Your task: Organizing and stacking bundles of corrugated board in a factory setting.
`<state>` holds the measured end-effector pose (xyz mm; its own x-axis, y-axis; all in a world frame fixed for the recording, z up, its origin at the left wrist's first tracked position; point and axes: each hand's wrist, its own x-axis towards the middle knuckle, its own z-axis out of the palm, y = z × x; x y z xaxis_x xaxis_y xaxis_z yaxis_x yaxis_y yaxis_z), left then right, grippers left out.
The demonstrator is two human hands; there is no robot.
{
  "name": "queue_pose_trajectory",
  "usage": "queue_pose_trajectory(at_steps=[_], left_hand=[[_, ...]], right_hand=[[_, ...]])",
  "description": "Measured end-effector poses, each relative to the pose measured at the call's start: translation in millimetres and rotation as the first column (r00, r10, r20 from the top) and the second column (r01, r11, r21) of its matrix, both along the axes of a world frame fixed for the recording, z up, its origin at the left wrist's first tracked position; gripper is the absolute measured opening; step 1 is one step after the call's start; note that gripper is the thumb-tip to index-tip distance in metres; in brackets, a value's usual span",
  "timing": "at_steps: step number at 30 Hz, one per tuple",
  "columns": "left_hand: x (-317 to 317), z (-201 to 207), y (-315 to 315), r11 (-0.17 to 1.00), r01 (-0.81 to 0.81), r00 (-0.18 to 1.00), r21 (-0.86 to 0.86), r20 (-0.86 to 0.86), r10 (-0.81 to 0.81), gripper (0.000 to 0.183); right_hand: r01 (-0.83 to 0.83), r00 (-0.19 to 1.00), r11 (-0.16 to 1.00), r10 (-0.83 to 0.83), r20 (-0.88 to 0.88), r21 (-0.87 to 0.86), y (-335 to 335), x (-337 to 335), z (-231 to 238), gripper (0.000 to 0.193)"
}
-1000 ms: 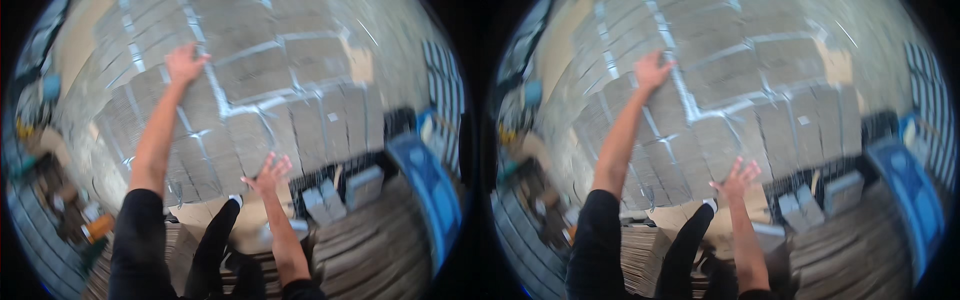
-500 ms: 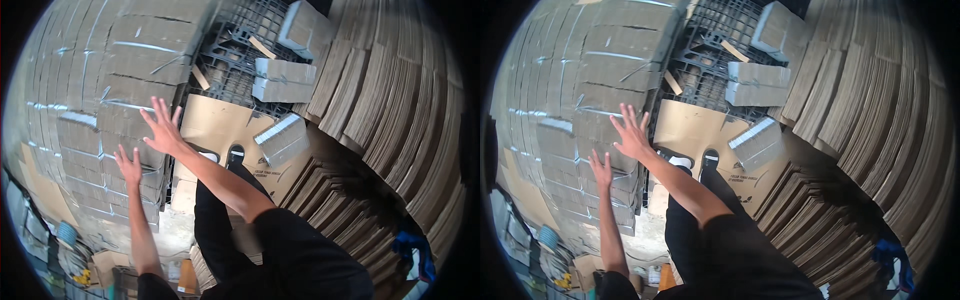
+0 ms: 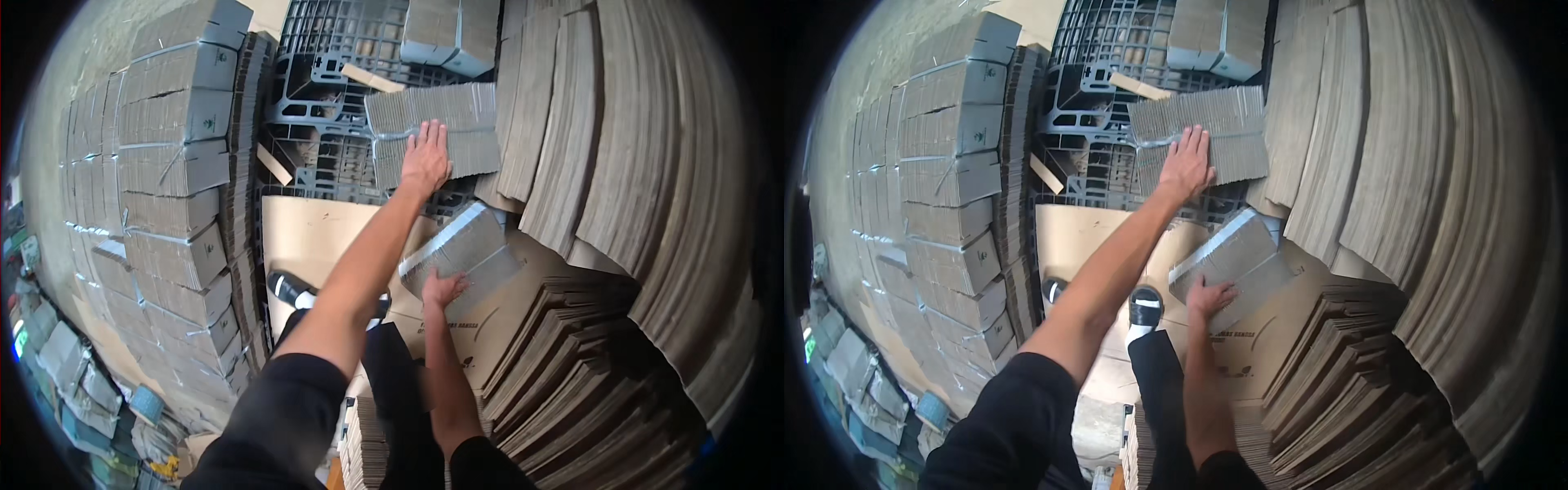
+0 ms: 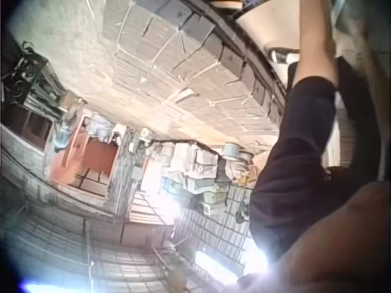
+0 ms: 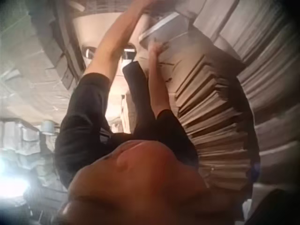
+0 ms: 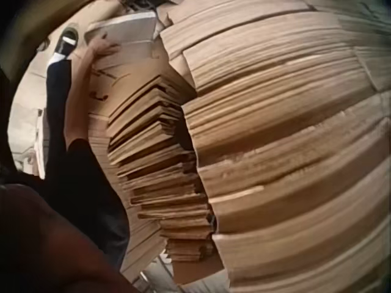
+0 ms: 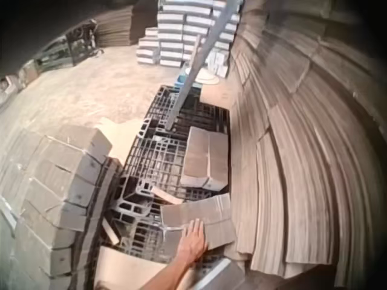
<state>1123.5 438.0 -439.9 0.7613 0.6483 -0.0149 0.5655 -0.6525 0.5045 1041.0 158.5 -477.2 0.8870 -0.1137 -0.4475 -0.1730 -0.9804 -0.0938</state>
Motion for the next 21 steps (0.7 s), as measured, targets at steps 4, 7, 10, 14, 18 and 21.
queue_pose_trajectory(at_steps=[4, 7, 10, 14, 18, 21], left_hand=[[10, -28, -37, 0.925, 0.037, 0.965, 0.377, -0.254, 0.065, 0.067], [46, 4, -51, 0.989, 0.121, 0.981, 0.081, -0.164, -0.106, 0.060], [49, 11, -16, 0.991, 0.099, 0.973, 0.093, -0.217, -0.077, 0.046], [13, 40, 13, 0.991, 0.086, 0.971, -0.101, -0.216, -0.106, 0.028], [-28, 120, 38, 0.927, 0.144, 0.977, -0.347, -0.100, -0.188, 0.032], [-74, 197, 73, 0.904, 0.080, 0.994, -0.420, -0.039, -0.106, 0.033]], right_hand=[[0.130, 0.991, 0.990, -0.129, 0.037, -0.055, 34, -5, 25, 0.086], [0.108, 0.944, 0.991, -0.126, 0.304, 0.074, -17, 30, 24, 0.071], [0.211, 0.927, 0.916, -0.298, 0.226, 0.342, -48, 46, -12, 0.057], [0.430, 0.900, 0.725, -0.389, -0.195, 0.538, -80, 53, 3, 0.038], [0.588, 0.808, 0.608, -0.424, -0.409, 0.533, -80, 51, 83, 0.022], [0.574, 0.813, 0.695, -0.425, -0.397, 0.432, -59, 38, 151, 0.017]])
